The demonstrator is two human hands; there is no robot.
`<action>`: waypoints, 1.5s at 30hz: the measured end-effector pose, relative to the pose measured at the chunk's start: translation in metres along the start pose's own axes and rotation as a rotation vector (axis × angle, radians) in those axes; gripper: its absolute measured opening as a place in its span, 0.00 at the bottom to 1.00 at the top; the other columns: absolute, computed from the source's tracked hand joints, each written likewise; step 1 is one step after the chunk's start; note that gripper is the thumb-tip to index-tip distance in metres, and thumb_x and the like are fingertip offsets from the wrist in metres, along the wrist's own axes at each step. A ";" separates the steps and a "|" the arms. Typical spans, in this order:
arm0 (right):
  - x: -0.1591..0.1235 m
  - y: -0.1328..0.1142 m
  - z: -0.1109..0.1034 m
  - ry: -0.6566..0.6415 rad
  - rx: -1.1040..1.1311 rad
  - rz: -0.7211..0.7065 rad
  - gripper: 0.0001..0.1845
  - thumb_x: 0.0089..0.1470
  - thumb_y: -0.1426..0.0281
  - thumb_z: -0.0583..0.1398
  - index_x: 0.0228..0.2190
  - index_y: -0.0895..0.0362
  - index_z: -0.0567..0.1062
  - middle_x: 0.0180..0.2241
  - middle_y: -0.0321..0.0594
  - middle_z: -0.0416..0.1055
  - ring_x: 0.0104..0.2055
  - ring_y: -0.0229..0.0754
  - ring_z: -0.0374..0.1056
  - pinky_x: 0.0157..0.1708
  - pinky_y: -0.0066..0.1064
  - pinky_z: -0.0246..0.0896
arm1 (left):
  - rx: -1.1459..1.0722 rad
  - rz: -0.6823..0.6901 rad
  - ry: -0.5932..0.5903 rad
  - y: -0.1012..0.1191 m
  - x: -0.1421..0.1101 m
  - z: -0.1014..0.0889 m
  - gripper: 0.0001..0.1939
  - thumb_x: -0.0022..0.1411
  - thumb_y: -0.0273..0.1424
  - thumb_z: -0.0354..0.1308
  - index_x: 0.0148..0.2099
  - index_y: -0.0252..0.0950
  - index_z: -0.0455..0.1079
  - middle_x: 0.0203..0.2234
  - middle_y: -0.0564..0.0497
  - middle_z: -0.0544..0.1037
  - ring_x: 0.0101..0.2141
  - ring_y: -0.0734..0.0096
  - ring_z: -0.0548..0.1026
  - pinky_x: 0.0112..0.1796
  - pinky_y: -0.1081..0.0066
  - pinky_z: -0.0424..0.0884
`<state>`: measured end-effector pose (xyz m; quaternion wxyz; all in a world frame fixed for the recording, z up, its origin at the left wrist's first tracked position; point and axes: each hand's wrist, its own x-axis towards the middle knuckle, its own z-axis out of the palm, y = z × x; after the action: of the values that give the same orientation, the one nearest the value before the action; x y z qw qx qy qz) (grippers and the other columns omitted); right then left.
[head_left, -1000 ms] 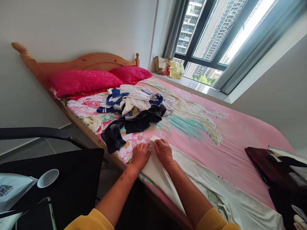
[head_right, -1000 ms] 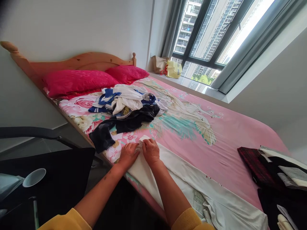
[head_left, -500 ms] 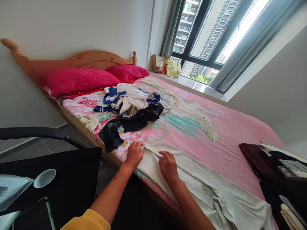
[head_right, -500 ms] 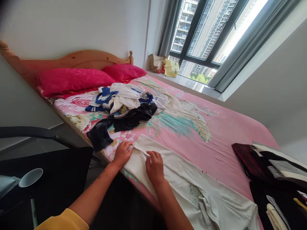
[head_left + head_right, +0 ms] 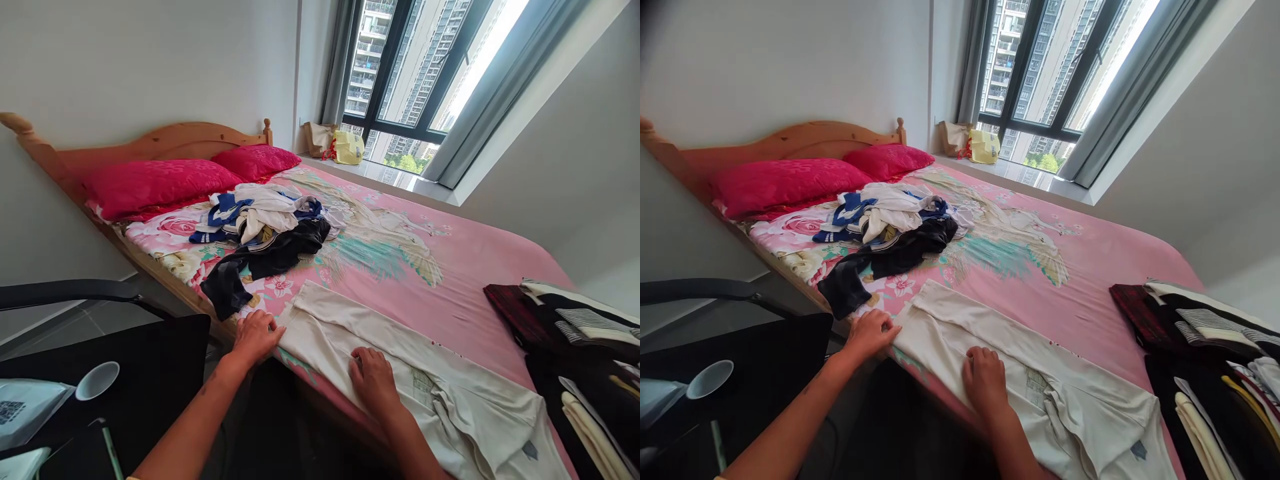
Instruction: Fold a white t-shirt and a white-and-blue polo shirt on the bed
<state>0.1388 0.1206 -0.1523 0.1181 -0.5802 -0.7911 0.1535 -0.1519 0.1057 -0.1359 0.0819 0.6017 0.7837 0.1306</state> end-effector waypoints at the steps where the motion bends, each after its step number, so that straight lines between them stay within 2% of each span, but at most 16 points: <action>1: 0.002 -0.001 -0.002 -0.017 -0.013 0.002 0.08 0.53 0.69 0.53 0.33 0.55 0.71 0.34 0.42 0.70 0.40 0.46 0.62 0.39 0.35 0.52 | -0.001 -0.010 -0.023 0.001 0.000 -0.002 0.15 0.53 0.45 0.53 0.32 0.39 0.70 0.34 0.48 0.73 0.42 0.59 0.69 0.42 0.61 0.58; 4: 0.005 -0.001 -0.006 -0.055 -0.019 -0.011 0.05 0.50 0.70 0.54 0.29 0.55 0.71 0.31 0.41 0.70 0.37 0.44 0.63 0.37 0.33 0.51 | 0.011 -0.033 -0.064 0.002 0.000 -0.005 0.17 0.51 0.46 0.54 0.34 0.38 0.69 0.35 0.48 0.74 0.42 0.60 0.69 0.43 0.61 0.58; 7: 0.007 0.003 -0.008 -0.067 0.034 0.003 0.05 0.49 0.71 0.53 0.26 0.56 0.69 0.28 0.39 0.70 0.34 0.41 0.62 0.35 0.30 0.50 | 0.027 -0.056 -0.093 0.003 -0.001 -0.006 0.16 0.49 0.47 0.53 0.30 0.38 0.68 0.33 0.47 0.74 0.41 0.59 0.70 0.42 0.62 0.59; 13: 0.009 0.006 -0.008 -0.093 0.114 -0.004 0.08 0.49 0.70 0.53 0.30 0.55 0.72 0.30 0.38 0.71 0.35 0.41 0.63 0.35 0.30 0.50 | -0.041 -0.086 -0.124 0.004 0.001 -0.009 0.17 0.48 0.46 0.54 0.33 0.39 0.70 0.37 0.47 0.75 0.42 0.58 0.70 0.42 0.62 0.59; 19: 0.011 0.006 -0.008 -0.103 0.101 0.030 0.08 0.49 0.70 0.53 0.27 0.55 0.72 0.30 0.38 0.72 0.35 0.41 0.63 0.35 0.29 0.50 | -0.085 -0.115 -0.226 0.002 0.009 -0.014 0.13 0.48 0.42 0.54 0.23 0.38 0.70 0.30 0.51 0.76 0.38 0.62 0.70 0.38 0.68 0.60; 26: 0.014 0.003 -0.012 -0.147 0.129 0.048 0.10 0.50 0.67 0.52 0.27 0.54 0.73 0.28 0.36 0.72 0.34 0.41 0.63 0.33 0.30 0.48 | -0.070 -0.113 -0.239 -0.001 0.010 -0.012 0.11 0.49 0.38 0.53 0.23 0.38 0.69 0.23 0.53 0.74 0.34 0.64 0.71 0.33 0.70 0.60; 31: 0.015 0.004 -0.010 -0.112 0.097 0.062 0.09 0.51 0.67 0.52 0.29 0.54 0.72 0.29 0.37 0.72 0.35 0.43 0.64 0.34 0.31 0.49 | -0.037 -0.091 -0.224 -0.004 0.010 -0.010 0.05 0.46 0.33 0.54 0.26 0.38 0.68 0.29 0.51 0.74 0.34 0.63 0.70 0.32 0.68 0.61; 33: 0.016 0.006 -0.009 -0.099 0.091 0.066 0.09 0.52 0.67 0.53 0.30 0.54 0.72 0.29 0.38 0.72 0.36 0.44 0.64 0.36 0.33 0.51 | -0.027 -0.091 -0.196 -0.002 0.008 -0.009 0.07 0.46 0.32 0.55 0.31 0.38 0.68 0.32 0.50 0.73 0.36 0.61 0.70 0.34 0.67 0.62; 34: 0.015 0.006 -0.009 -0.094 0.095 0.070 0.09 0.52 0.66 0.53 0.31 0.54 0.72 0.30 0.38 0.72 0.36 0.44 0.64 0.36 0.33 0.52 | -0.023 -0.080 -0.145 0.000 0.006 -0.008 0.09 0.47 0.31 0.55 0.34 0.38 0.67 0.33 0.48 0.73 0.38 0.61 0.70 0.36 0.66 0.63; 36: 0.013 0.004 -0.009 -0.068 0.108 0.070 0.09 0.52 0.66 0.54 0.34 0.54 0.72 0.31 0.39 0.72 0.37 0.45 0.65 0.38 0.34 0.54 | -0.038 0.017 0.017 0.008 -0.002 -0.005 0.08 0.51 0.29 0.53 0.37 0.37 0.67 0.36 0.46 0.73 0.40 0.61 0.70 0.41 0.64 0.64; 38: 0.007 -0.003 -0.006 0.026 0.113 0.034 0.12 0.53 0.68 0.53 0.39 0.54 0.71 0.38 0.41 0.72 0.43 0.45 0.65 0.42 0.36 0.56 | -0.097 0.229 0.151 0.020 -0.012 0.002 0.08 0.56 0.26 0.49 0.38 0.37 0.68 0.37 0.46 0.74 0.42 0.64 0.70 0.46 0.64 0.64; 39: 0.002 -0.008 -0.004 0.088 0.111 -0.013 0.14 0.54 0.69 0.53 0.42 0.55 0.70 0.42 0.43 0.71 0.47 0.46 0.64 0.45 0.37 0.56 | -0.131 0.360 0.168 0.026 -0.017 0.007 0.10 0.58 0.25 0.47 0.39 0.37 0.69 0.39 0.47 0.74 0.44 0.66 0.70 0.48 0.65 0.64; 41: -0.008 -0.019 0.003 0.172 0.091 -0.167 0.17 0.56 0.70 0.50 0.47 0.56 0.69 0.51 0.44 0.66 0.56 0.46 0.57 0.54 0.39 0.51 | -0.157 0.575 0.111 0.037 -0.024 0.019 0.16 0.60 0.22 0.44 0.44 0.39 0.70 0.45 0.49 0.74 0.49 0.69 0.68 0.53 0.66 0.61; 42: -0.014 -0.023 0.007 0.172 0.073 -0.250 0.18 0.57 0.70 0.49 0.49 0.55 0.68 0.54 0.43 0.63 0.59 0.45 0.53 0.57 0.41 0.46 | -0.140 0.630 0.076 0.041 -0.026 0.025 0.18 0.61 0.23 0.43 0.48 0.40 0.69 0.48 0.49 0.73 0.53 0.69 0.66 0.56 0.64 0.58; 43: -0.019 -0.025 0.012 0.142 0.049 -0.316 0.19 0.58 0.68 0.49 0.51 0.54 0.67 0.57 0.41 0.61 0.62 0.45 0.50 0.59 0.42 0.42 | -0.105 0.646 0.048 0.043 -0.027 0.032 0.19 0.63 0.25 0.43 0.51 0.40 0.67 0.52 0.50 0.71 0.56 0.68 0.62 0.58 0.61 0.54; 45: -0.026 -0.023 0.019 0.047 -0.010 -0.368 0.22 0.60 0.64 0.48 0.55 0.53 0.63 0.60 0.38 0.57 0.63 0.45 0.46 0.61 0.46 0.38 | -0.020 0.589 0.007 0.043 -0.025 0.043 0.21 0.64 0.32 0.43 0.58 0.40 0.62 0.58 0.49 0.65 0.60 0.62 0.56 0.60 0.52 0.46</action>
<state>0.1189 0.0875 -0.1615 0.1596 -0.4295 -0.8818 0.1118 -0.0934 0.0964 -0.1644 0.0439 0.8020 0.5743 0.1585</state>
